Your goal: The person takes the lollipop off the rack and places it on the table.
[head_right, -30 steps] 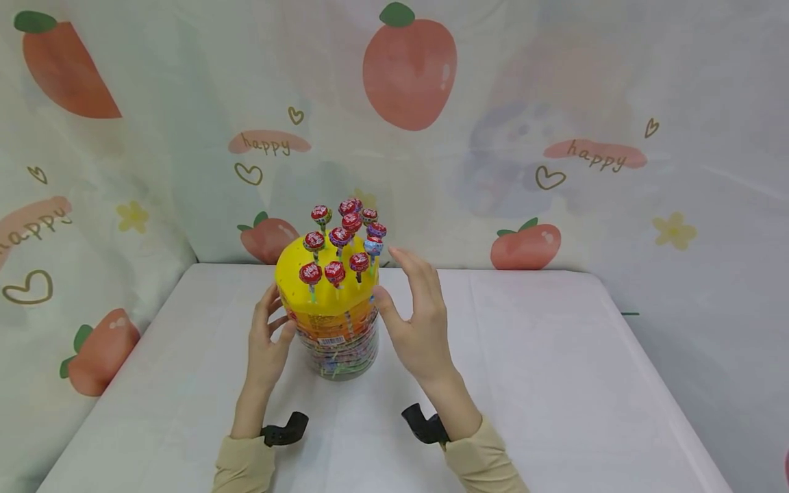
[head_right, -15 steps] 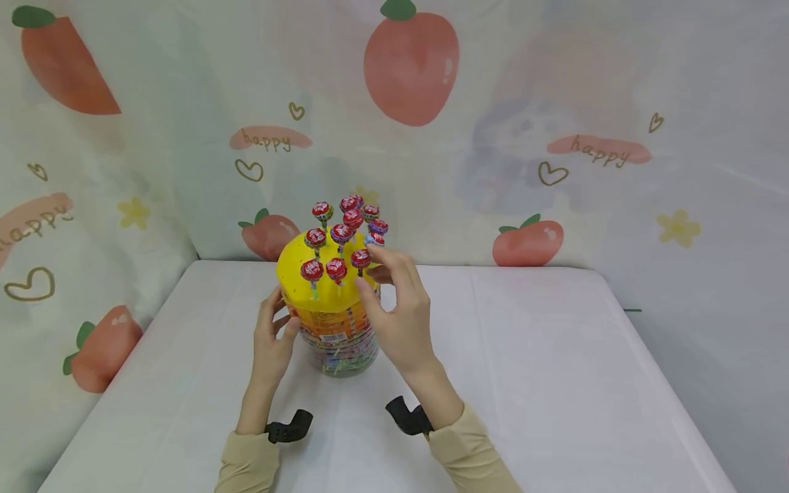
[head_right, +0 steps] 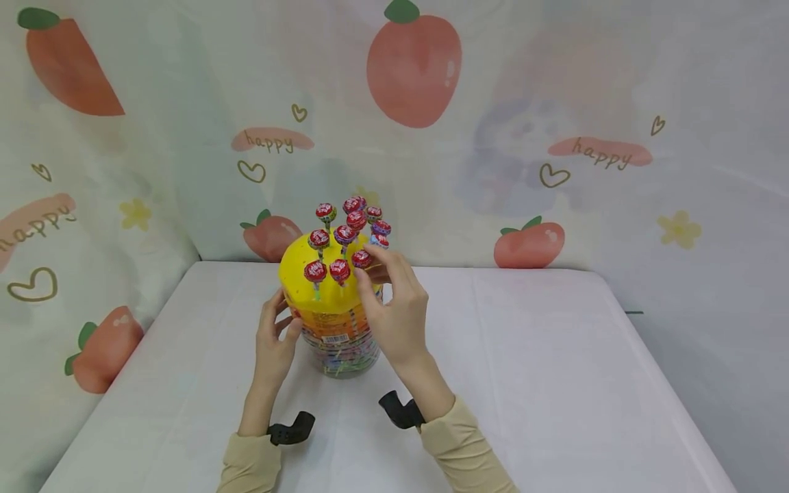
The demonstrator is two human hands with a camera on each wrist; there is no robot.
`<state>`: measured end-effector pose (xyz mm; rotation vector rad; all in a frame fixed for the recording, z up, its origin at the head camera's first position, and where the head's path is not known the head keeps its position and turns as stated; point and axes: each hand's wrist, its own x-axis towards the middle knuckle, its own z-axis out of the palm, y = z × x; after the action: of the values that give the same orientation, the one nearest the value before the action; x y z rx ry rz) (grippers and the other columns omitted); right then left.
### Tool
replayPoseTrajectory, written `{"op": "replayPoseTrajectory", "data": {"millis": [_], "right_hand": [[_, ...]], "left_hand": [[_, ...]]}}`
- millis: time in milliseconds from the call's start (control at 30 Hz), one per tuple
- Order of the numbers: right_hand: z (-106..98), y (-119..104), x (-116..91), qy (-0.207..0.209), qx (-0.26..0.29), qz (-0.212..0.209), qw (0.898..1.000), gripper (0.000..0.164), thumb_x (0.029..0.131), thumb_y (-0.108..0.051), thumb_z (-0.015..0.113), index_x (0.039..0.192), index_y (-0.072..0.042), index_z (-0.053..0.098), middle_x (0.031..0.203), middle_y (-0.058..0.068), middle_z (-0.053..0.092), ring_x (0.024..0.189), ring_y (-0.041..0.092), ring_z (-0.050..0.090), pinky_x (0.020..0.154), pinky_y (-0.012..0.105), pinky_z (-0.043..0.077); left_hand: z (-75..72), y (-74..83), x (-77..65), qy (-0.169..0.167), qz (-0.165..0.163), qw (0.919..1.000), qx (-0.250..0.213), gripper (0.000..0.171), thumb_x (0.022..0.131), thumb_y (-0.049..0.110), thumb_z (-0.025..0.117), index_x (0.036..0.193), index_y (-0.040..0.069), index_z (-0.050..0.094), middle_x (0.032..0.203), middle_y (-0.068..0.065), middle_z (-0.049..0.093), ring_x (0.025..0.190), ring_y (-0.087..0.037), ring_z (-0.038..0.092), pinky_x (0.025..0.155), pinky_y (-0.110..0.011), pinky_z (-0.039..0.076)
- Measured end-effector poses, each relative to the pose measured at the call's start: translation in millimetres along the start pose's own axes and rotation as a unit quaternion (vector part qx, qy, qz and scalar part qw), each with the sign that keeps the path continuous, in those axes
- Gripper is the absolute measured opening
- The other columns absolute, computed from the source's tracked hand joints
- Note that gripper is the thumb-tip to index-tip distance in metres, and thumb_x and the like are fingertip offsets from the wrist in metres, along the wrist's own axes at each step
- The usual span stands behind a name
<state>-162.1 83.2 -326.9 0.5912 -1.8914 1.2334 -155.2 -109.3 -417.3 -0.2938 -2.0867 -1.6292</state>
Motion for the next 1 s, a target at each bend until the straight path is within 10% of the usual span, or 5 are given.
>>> {"op": "replayPoseTrajectory", "data": {"millis": [500,1000], "right_hand": [[-19.5,-1.7,12.8,0.08,0.024,-0.015,0.996,0.034,0.084,0.001,0.068,0.118,0.0,0.061,0.098,0.018,0.067,0.087,0.013,0.064,0.081,0.016,0.053],[-28.4,42.2,-29.3,0.12,0.024,0.068,0.99,0.036,0.084,0.006,0.065,0.119,0.002,0.061,0.1,0.017,0.065,0.09,0.0,0.061,0.078,0.011,0.051]], "left_hand": [[4.0,-23.5,0.3,0.01,0.006,0.9999,0.005,0.061,0.091,0.011,0.064,0.145,0.002,0.037,0.138,-0.022,0.045,0.126,-0.036,0.045,0.099,-0.06,0.044],[5.3,-40.9,-2.1,0.012,-0.002,0.9999,0.008,0.06,0.093,0.033,0.062,0.147,0.02,0.038,0.139,-0.009,0.047,0.127,-0.018,0.045,0.1,-0.053,0.046]]}}
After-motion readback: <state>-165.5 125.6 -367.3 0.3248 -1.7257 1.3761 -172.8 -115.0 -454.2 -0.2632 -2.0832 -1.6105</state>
